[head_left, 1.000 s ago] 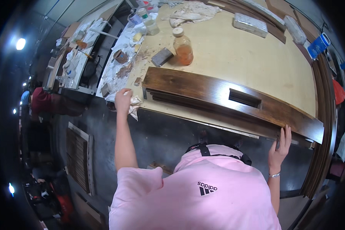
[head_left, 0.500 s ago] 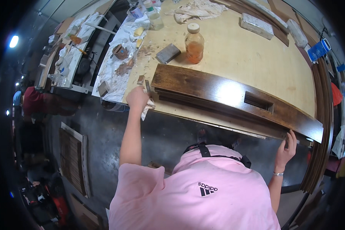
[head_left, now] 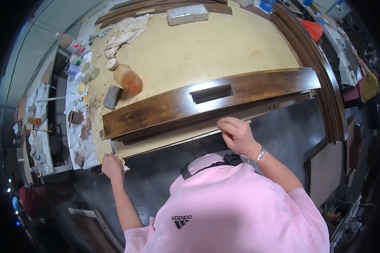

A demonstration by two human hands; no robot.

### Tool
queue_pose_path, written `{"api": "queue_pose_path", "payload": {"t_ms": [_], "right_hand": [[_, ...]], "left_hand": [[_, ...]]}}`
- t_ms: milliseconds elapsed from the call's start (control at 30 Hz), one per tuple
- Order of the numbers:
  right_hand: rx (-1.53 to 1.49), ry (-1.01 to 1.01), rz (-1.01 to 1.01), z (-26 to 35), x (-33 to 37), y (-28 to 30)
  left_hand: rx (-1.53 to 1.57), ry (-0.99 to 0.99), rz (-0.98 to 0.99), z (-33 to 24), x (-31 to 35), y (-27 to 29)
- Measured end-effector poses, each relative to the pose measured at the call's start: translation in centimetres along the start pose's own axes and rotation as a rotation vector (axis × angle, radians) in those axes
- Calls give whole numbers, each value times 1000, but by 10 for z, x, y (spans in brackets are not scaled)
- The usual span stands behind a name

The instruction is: The person wipes wooden boards with a cloth, pours liquid from a bottle onto the cloth to rub onto the wood, and sands the surfaces with a sanding block.

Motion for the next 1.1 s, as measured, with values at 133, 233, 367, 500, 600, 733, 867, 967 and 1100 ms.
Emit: {"api": "queue_pose_path", "payload": {"t_ms": [133,233,367,500,600,733,867,967,1100], "right_hand": [[-28,8,-7,3,11,-10],[-60,-30,33,-1,25,-13],[-126,-77,87,1,33,-18],[-208,-160,69,6,33,-17],[-526,-436,169,19,18,-35],[-1086,-533,204,50,-11,-43],[-1101,-623,-84,36,-12,-16],[-945,-769,-387,-4,-5,36],[-453,-779,-791,-108,13,146]], "left_hand": [[-37,-106,-118,-12,6,-10],[-10,-118,-207,-22,22,-14],[76,-62,-283,-8,40,-16],[551,308,-301,1,55,-13],[1413,323,-162,-46,77,34],[1645,-148,298,-170,95,90],[1749,-367,678,-254,85,110],[1372,-780,246,-280,47,140],[1119,-700,-177,-278,-47,146]]}}
Point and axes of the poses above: each hand's wrist, its own x-axis away from the middle knuckle, its own y-axis out of the back of the hand, z = x × y, the point moved 2 cm from there along -x, towards the middle knuckle, and after that the axes turned 1 degree about x, right-handed, at the moved point
